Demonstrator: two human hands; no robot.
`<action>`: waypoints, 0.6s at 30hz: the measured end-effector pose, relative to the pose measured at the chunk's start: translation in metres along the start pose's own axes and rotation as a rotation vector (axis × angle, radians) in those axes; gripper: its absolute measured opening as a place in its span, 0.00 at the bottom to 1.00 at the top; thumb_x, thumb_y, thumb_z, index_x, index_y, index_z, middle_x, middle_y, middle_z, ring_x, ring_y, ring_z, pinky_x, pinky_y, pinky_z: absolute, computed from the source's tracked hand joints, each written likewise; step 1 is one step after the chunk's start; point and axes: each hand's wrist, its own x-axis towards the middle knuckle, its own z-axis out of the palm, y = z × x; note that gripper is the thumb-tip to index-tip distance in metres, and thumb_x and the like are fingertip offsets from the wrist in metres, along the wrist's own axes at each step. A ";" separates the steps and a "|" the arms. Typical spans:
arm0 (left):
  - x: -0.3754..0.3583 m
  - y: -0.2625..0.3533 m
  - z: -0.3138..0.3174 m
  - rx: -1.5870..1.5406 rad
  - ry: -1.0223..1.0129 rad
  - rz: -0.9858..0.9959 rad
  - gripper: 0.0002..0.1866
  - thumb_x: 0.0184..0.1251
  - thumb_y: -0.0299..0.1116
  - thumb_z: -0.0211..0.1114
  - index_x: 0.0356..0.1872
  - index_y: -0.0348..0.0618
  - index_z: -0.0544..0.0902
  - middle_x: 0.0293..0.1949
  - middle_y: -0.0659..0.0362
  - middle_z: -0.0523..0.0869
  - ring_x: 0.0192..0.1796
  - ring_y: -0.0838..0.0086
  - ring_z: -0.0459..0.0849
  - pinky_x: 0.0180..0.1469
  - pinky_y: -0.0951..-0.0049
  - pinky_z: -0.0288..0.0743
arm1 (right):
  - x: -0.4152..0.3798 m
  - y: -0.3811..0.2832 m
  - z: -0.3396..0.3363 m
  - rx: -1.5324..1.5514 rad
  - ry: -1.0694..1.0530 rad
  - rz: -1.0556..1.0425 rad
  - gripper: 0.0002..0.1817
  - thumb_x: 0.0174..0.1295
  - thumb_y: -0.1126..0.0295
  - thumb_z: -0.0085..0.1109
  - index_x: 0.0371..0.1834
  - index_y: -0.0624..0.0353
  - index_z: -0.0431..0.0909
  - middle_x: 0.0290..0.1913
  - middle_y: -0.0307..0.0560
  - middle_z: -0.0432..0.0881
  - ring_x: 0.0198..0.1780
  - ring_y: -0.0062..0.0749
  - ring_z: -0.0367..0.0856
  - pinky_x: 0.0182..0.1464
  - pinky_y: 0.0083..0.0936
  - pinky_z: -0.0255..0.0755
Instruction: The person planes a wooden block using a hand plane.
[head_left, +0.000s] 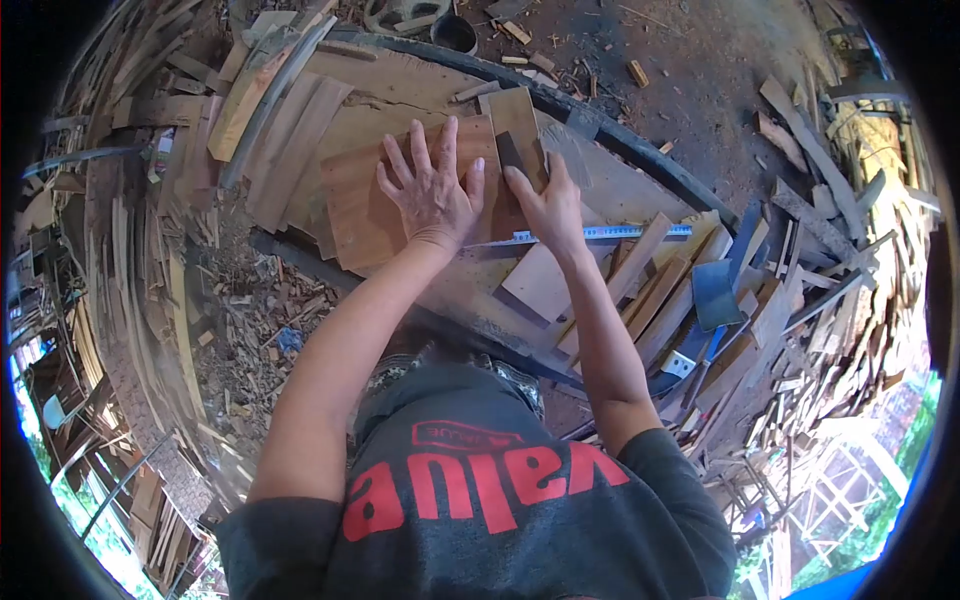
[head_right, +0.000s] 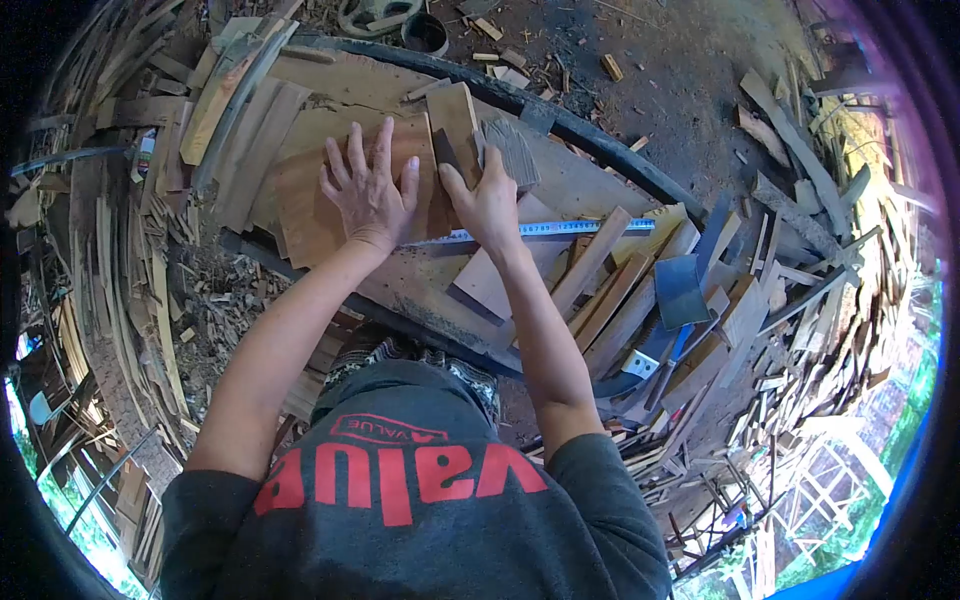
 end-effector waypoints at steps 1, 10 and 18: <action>-0.002 0.000 -0.001 0.001 0.002 0.009 0.35 0.74 0.58 0.52 0.79 0.61 0.62 0.78 0.42 0.59 0.78 0.32 0.50 0.73 0.29 0.42 | 0.005 0.000 0.000 -0.059 -0.005 0.061 0.27 0.67 0.61 0.66 0.63 0.67 0.73 0.47 0.61 0.88 0.49 0.44 0.88 0.51 0.36 0.79; 0.001 0.001 -0.004 -0.003 -0.008 0.000 0.35 0.74 0.58 0.51 0.79 0.62 0.63 0.78 0.43 0.59 0.79 0.32 0.49 0.73 0.29 0.41 | -0.012 -0.001 -0.004 -0.046 -0.002 0.017 0.28 0.66 0.60 0.66 0.62 0.67 0.72 0.44 0.64 0.87 0.47 0.50 0.89 0.49 0.39 0.79; -0.002 0.001 -0.005 -0.007 -0.028 -0.006 0.35 0.74 0.59 0.51 0.79 0.61 0.63 0.78 0.43 0.59 0.79 0.33 0.49 0.74 0.29 0.40 | -0.066 -0.007 -0.027 0.181 -0.107 0.105 0.28 0.66 0.57 0.67 0.59 0.69 0.73 0.47 0.65 0.87 0.49 0.46 0.88 0.51 0.37 0.78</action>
